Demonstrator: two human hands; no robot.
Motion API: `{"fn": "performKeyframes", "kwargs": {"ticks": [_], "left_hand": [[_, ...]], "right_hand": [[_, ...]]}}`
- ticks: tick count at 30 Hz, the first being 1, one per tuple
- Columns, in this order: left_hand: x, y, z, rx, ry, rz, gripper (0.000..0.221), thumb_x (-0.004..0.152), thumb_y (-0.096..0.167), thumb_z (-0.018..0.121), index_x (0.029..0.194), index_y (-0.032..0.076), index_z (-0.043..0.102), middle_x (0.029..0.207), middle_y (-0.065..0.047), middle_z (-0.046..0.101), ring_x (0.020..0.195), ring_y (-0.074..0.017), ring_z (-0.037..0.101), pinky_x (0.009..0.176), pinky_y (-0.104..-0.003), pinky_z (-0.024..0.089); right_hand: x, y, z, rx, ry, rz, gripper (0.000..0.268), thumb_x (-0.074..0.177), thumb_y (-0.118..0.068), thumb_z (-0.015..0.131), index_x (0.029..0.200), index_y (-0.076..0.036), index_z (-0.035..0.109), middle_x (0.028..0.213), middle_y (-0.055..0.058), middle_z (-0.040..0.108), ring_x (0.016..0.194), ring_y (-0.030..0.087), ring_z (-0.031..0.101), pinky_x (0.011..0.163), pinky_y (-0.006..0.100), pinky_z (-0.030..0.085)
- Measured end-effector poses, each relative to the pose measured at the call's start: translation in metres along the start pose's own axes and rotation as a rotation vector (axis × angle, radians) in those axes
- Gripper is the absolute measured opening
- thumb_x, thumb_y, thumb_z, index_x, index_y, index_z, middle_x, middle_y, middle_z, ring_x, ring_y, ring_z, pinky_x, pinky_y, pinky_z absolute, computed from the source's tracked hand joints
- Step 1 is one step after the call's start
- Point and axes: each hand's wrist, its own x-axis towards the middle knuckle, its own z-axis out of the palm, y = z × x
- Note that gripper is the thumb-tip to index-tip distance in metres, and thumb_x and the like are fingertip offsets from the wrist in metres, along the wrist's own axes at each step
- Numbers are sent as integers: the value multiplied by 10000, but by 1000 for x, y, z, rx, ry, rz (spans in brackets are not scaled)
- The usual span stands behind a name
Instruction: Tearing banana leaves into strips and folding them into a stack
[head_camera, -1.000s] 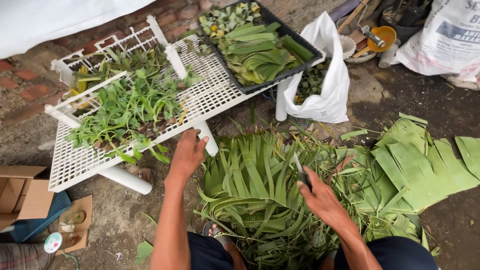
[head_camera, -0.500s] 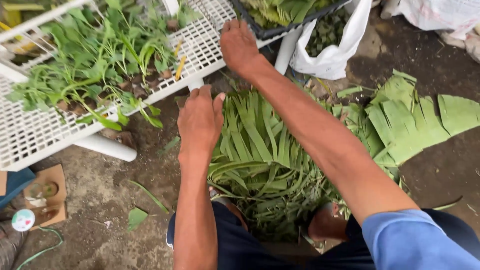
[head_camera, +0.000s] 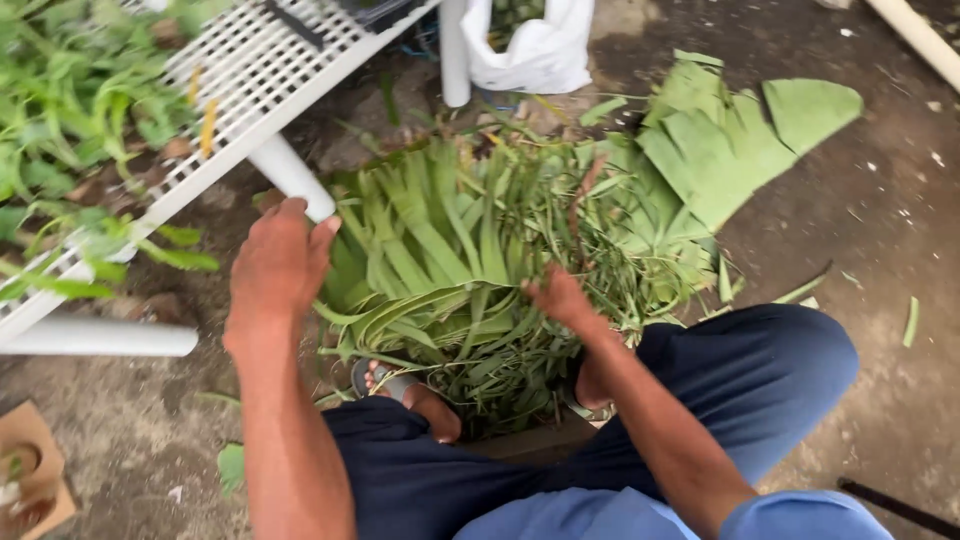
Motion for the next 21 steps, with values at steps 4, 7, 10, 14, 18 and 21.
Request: {"fn": "performKeyframes", "kwargs": {"ticks": [4, 7, 10, 14, 18, 21], "left_hand": [[8, 5, 17, 38, -85, 6, 508, 1081, 288, 519, 1410, -99, 512, 1238, -352, 635, 1110, -541, 640, 875, -689, 541], [17, 10, 31, 81, -154, 18, 513, 1064, 279, 540, 1417, -93, 520, 1210, -367, 655, 1087, -537, 661, 868, -674, 548], [28, 17, 44, 100, -234, 6, 502, 1056, 263, 529, 1430, -71, 520, 1218, -365, 661, 1095, -514, 673, 878, -653, 554], [24, 41, 39, 66, -346, 9, 565, 1045, 296, 530, 1469, -73, 471, 1276, -367, 633, 1158, -505, 650, 911, -643, 555], [34, -17, 64, 75, -156, 171, 514, 951, 274, 607, 1399, 33, 535, 1133, -257, 709, 954, -448, 701, 792, -535, 523], [51, -76, 90, 166, -191, 43, 504, 923, 303, 610, 1395, 132, 560, 1015, -227, 753, 886, -446, 732, 780, -523, 543]], "right_hand": [[-36, 16, 28, 13, -205, 1, 789, 991, -476, 598, 1533, 51, 372, 1416, 350, 530, 1309, 500, 534, 1095, 581, 469], [-45, 23, 26, 97, -228, -22, 717, 1005, -447, 596, 1517, 20, 411, 1386, 305, 577, 1275, 476, 567, 1067, 540, 500], [-27, 66, 21, 236, -86, -52, 592, 967, -393, 645, 1396, 7, 558, 1235, 289, 667, 1163, 461, 635, 980, 534, 536], [29, 147, 7, 547, 299, 243, 223, 972, -272, 609, 1038, -138, 775, 822, 72, 777, 825, 221, 740, 771, 359, 588], [53, 234, -41, 1330, 417, 706, 339, 1040, -139, 519, 1325, 8, 626, 1268, 181, 706, 961, 227, 715, 806, 304, 616], [93, 348, 9, 1450, 694, 607, 216, 931, -41, 625, 1146, -26, 638, 939, 144, 707, 751, 241, 705, 646, 323, 617]]}}
